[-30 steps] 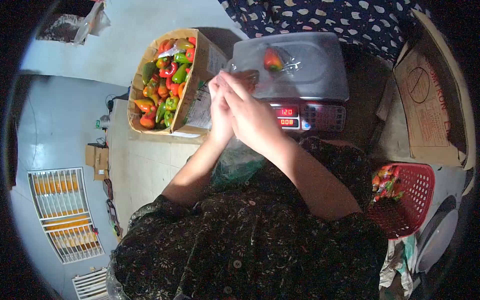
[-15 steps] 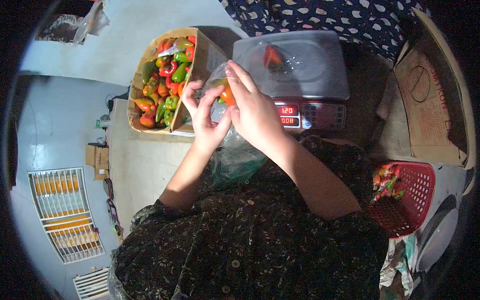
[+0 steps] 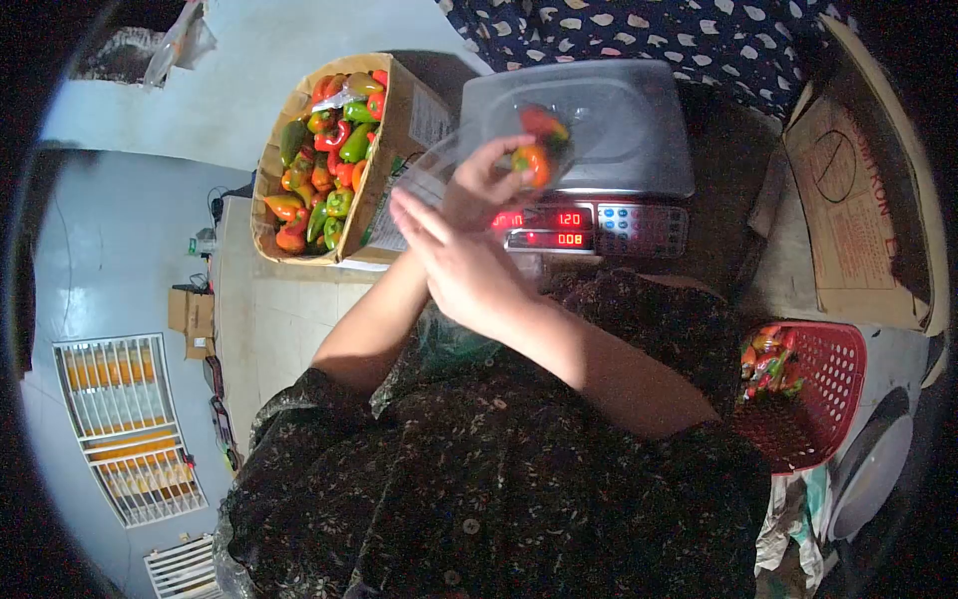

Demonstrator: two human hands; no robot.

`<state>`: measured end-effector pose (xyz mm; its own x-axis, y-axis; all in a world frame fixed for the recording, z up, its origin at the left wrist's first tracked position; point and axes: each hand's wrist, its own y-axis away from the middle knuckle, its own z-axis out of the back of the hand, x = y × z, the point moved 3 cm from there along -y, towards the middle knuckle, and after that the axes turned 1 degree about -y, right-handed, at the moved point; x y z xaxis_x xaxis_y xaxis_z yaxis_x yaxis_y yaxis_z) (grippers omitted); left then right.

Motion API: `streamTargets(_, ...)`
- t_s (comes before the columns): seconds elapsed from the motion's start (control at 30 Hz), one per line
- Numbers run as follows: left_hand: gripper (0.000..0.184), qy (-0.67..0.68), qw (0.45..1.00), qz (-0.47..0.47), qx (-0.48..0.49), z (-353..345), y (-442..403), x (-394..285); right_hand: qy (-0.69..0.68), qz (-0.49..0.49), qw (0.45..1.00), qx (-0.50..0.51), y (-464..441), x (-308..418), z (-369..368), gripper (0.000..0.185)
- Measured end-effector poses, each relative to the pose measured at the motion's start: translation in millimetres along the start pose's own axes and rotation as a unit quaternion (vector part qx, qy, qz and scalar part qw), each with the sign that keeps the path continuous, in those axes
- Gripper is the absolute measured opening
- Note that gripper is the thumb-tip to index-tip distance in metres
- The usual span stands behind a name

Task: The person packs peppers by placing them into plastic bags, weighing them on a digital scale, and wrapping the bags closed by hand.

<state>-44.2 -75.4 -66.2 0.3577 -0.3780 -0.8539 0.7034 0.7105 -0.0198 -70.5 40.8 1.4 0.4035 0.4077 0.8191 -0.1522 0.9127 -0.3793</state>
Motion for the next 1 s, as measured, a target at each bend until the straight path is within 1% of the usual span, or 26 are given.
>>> streamTargets(0.03,0.042,0.146,0.988,0.048,0.003,-4,-8,0,-0.001,0.017,1.000,-0.005,2,4,-4,0.067)
streamTargets(0.07,0.041,0.288,0.953,0.095,0.005,-10,-15,0,-0.004,0.028,1.000,-0.005,4,5,-8,0.065)
streamTargets(0.13,0.042,0.343,0.937,0.064,-0.032,-25,-25,3,0.004,0.021,1.000,0.006,6,3,-15,0.064)
streamTargets(0.17,0.042,0.369,0.927,0.049,-0.051,-32,-29,5,0.001,0.028,1.000,-0.010,5,2,-14,0.064)
streamTargets(0.27,0.037,0.242,0.969,0.002,-0.051,-50,-37,11,-0.001,0.052,0.997,-0.054,3,-3,-11,0.062)
streamTargets(0.3,0.040,0.151,0.988,-0.016,-0.031,-52,-38,10,0.006,0.064,0.996,-0.066,3,-4,-11,0.061)
streamTargets(0.33,0.041,0.029,0.995,-0.086,-0.039,-53,-37,6,0.012,0.076,0.994,-0.077,4,-4,-11,0.061)
streamTargets(0.37,0.042,-0.094,0.983,-0.154,-0.046,-54,-35,1,0.006,0.066,0.995,-0.072,4,-5,-12,0.060)
streamTargets(0.4,0.043,-0.214,0.950,-0.220,-0.052,-54,-32,-9,0.002,0.056,0.996,-0.066,4,-6,-13,0.059)
streamTargets(0.43,0.045,-0.220,0.957,-0.182,-0.056,-53,-31,-9,-0.003,0.047,0.997,-0.059,5,-7,-13,0.058)
streamTargets(0.53,0.049,-0.390,0.894,-0.209,-0.065,-30,-37,-19,0.018,0.018,1.000,-0.001,5,-2,-8,0.056)
streamTargets(0.63,0.040,-0.412,0.883,-0.212,-0.072,-12,-44,-16,0.033,0.078,0.994,-0.072,4,-6,-14,0.056)
streamTargets(0.7,0.034,-0.428,0.874,-0.216,-0.081,-7,-47,-9,0.033,0.055,0.997,-0.030,6,-4,-16,0.056)
streamTargets(0.8,0.032,-0.440,0.880,-0.159,-0.079,-3,-50,3,0.021,0.029,0.999,0.009,7,-5,-21,0.057)
streamTargets(0.83,0.033,-0.434,0.881,-0.169,-0.087,-3,-49,3,0.015,0.022,0.999,0.019,7,-6,-23,0.057)
streamTargets(0.9,0.036,-0.419,0.881,-0.192,-0.103,-3,-49,-1,0.003,0.027,1.000,-0.001,8,-4,-21,0.058)
streamTargets(1.0,0.042,-0.357,0.909,-0.179,-0.119,1,-46,-10,-0.006,0.043,0.999,-0.029,7,-1,-14,0.060)
